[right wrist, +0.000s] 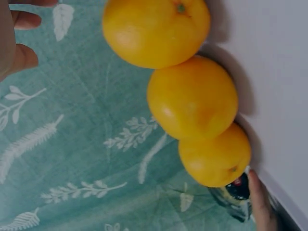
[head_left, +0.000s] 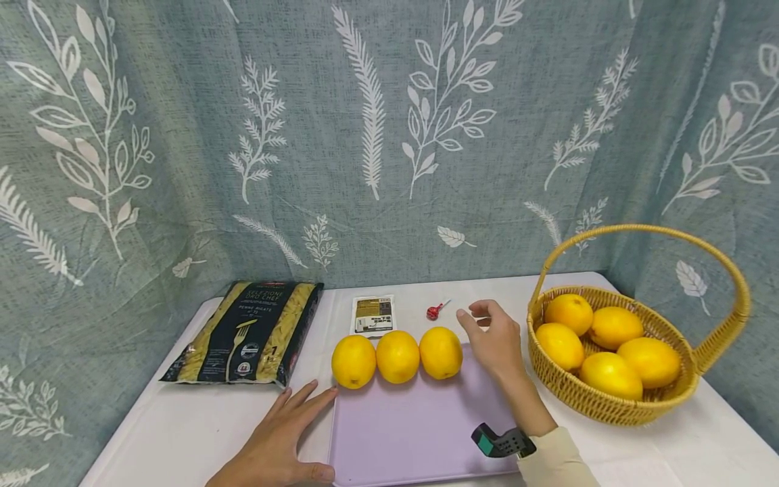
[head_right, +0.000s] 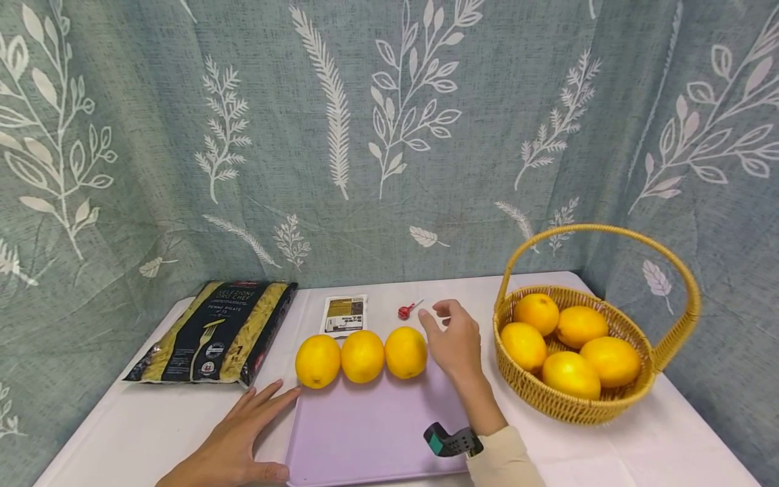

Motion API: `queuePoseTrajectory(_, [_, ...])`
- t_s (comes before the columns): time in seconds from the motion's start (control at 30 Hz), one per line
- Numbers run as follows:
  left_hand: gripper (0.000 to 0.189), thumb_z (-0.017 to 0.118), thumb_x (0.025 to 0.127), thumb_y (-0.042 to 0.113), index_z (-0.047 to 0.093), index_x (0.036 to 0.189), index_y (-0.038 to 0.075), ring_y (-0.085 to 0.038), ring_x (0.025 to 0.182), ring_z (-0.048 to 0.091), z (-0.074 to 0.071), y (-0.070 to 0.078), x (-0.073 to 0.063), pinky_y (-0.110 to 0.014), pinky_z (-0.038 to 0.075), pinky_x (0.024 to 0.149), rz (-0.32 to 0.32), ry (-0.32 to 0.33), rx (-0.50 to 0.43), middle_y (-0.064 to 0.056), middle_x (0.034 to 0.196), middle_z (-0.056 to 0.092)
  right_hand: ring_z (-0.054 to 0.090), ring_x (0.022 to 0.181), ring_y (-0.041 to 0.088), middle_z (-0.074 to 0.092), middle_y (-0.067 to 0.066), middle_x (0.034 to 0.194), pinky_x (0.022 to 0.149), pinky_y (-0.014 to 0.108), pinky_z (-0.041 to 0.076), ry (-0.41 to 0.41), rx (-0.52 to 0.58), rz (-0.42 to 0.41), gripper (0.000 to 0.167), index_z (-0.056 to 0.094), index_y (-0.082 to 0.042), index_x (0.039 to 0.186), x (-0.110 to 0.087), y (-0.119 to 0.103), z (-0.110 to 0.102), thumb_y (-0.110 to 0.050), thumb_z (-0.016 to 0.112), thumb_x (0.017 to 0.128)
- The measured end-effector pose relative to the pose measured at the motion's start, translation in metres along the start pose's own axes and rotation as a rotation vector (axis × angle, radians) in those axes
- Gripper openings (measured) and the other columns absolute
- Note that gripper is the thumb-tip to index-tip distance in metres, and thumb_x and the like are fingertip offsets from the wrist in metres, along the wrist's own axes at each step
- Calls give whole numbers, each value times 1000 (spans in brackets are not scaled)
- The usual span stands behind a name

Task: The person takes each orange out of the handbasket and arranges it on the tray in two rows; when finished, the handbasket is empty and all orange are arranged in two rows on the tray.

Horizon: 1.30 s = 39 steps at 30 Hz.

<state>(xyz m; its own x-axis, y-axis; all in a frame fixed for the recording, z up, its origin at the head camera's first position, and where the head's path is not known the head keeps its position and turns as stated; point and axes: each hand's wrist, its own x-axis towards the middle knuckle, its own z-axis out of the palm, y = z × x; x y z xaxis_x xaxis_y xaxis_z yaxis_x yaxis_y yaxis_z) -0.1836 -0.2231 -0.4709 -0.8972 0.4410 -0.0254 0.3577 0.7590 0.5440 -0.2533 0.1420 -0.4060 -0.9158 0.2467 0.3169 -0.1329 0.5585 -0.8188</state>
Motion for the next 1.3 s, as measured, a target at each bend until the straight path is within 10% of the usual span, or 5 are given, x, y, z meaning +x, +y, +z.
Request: queuePoseTrajectory(1.3, [109,82,67,67,38,158,25,-45,150,25,2,-3,-1,-75,7,120,38,16,5,-13,163,36,57,111,37,65,21,115,102,52,47,172,-81,102,33,65,1,117,15,15,-77,-27,63,99])
